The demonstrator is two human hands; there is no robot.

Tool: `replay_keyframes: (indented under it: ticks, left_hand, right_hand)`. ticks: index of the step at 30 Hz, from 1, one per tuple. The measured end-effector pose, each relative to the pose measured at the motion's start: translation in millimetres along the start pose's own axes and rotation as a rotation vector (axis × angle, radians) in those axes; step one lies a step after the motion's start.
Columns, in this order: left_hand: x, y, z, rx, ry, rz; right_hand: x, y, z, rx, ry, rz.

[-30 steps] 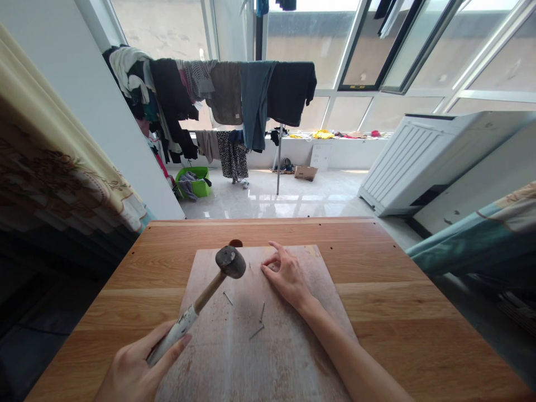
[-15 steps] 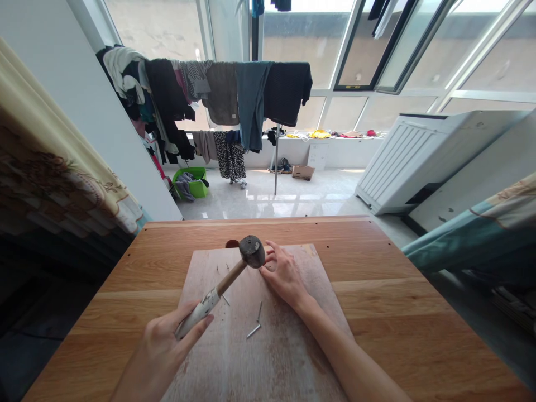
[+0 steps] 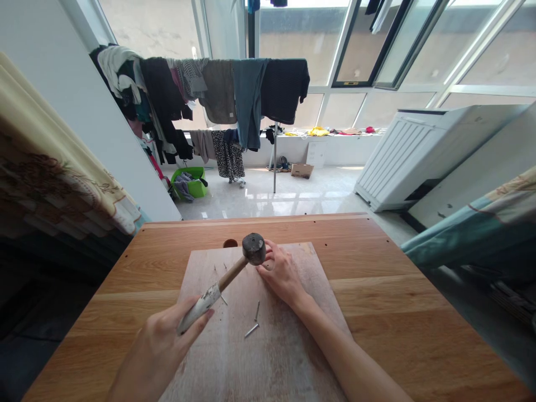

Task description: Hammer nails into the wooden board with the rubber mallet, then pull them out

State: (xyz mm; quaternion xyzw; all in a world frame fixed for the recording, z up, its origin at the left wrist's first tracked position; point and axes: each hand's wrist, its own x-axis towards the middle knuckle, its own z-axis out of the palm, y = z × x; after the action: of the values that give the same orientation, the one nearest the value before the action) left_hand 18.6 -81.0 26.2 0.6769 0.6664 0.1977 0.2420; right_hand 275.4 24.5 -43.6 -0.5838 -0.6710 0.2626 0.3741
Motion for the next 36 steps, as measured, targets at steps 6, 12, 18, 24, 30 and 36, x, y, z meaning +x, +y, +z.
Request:
replay_keyframes:
  ticks: [6,12,18,24,30,36]
  left_hand:
    - [0.4,0.1,1.1,-0.007,-0.046,-0.022]
    - [-4.3,-6.8,-8.3,-0.057,0.064,-0.014]
    - [-13.9,-20.2,-13.1,-0.072,0.126,-0.084]
    - [-16.8,-21.4,-14.3,-0.06,0.137,-0.077]
    - [-12.1,-11.9,-13.9,-0.05,0.108,-0.034]
    - [-5.7,3.1,-10.6,-0.072,0.032,-0.026]
  right_hand:
    - [-0.7,-0.4,-1.8,-0.01,-0.002,-0.003]
    - [-1.6,-6.6,-4.0,-0.017,-0.018,-0.027]
    - [-3.1,-9.7,-5.9,-0.02,-0.032,-0.049]
    - [-3.1,-8.8,-4.6,-0.015,-0.019,-0.056]
    - [-3.6,-9.8,-4.7,-0.019,-0.014,-0.069]
    - [-2.2,-10.7,-4.1,-0.043,-0.008,-0.051]
